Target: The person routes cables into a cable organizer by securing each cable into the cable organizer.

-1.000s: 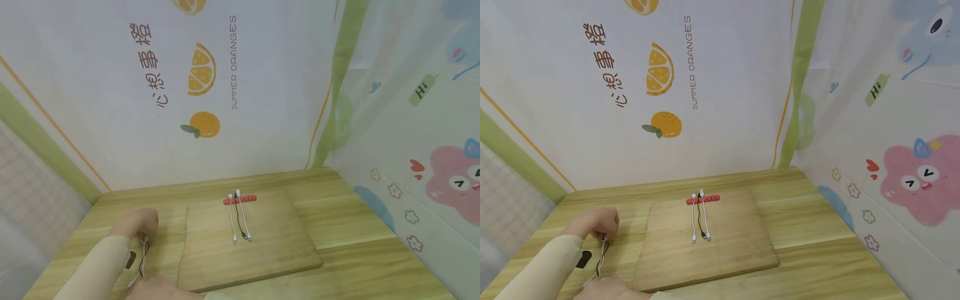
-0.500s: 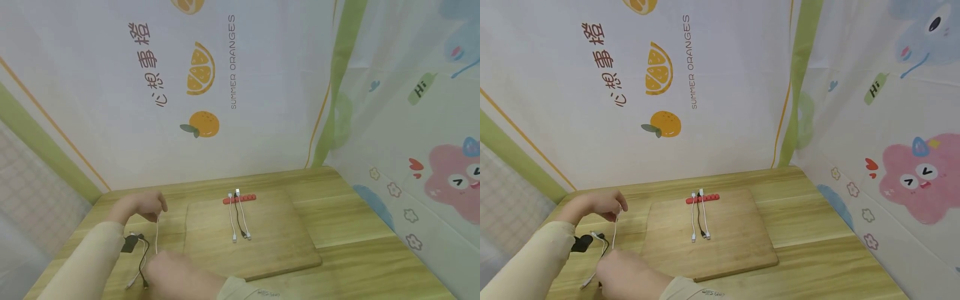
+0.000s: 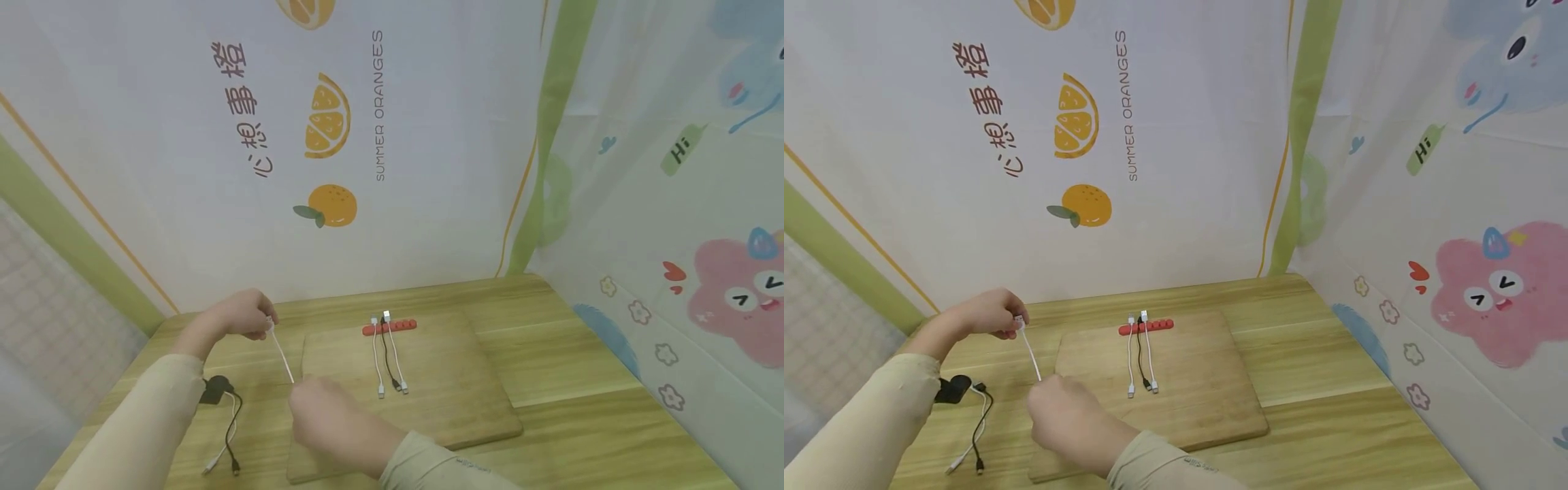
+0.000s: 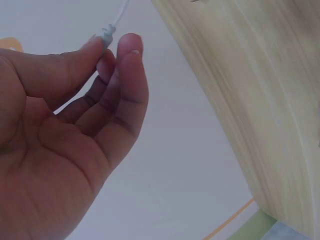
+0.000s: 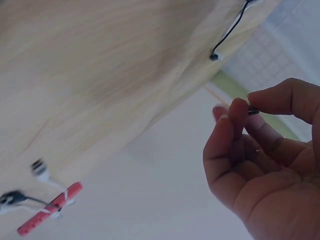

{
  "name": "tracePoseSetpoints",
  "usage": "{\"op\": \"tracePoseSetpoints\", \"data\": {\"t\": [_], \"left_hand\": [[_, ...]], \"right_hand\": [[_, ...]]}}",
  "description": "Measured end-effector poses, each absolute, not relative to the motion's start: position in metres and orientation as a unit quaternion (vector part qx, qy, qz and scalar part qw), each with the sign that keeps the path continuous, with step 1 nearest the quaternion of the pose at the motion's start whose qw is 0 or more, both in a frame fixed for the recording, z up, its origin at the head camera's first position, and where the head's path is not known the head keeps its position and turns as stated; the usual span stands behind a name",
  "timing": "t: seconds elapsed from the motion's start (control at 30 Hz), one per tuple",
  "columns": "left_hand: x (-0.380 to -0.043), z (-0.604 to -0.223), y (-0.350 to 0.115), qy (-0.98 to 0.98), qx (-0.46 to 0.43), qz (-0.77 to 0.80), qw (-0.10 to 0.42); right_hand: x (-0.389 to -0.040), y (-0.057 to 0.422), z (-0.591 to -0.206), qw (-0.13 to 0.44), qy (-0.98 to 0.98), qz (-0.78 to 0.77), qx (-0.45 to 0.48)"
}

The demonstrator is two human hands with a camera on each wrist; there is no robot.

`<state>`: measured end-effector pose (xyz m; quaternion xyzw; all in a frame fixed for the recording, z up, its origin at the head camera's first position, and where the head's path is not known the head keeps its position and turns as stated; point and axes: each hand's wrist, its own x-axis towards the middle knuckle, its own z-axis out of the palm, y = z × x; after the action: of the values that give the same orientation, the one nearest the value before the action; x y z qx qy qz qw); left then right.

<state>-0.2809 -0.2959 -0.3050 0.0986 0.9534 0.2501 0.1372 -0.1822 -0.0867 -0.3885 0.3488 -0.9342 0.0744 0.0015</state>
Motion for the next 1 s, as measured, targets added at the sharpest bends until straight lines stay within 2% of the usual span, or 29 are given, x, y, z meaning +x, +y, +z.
{"op": "tracePoseSetpoints", "data": {"t": [0.27, 1.0], "left_hand": [[-0.284, -0.295, -0.287, 0.961, 0.104, 0.231, 0.114], [-0.289, -0.300, -0.258, 0.958, 0.113, 0.254, 0.066]], "right_hand": [[-0.189, -0.069, -0.384, -0.016, -0.946, 0.108, 0.306], [-0.198, -0.034, -0.380, 0.021, -0.949, 0.079, 0.306]]}}
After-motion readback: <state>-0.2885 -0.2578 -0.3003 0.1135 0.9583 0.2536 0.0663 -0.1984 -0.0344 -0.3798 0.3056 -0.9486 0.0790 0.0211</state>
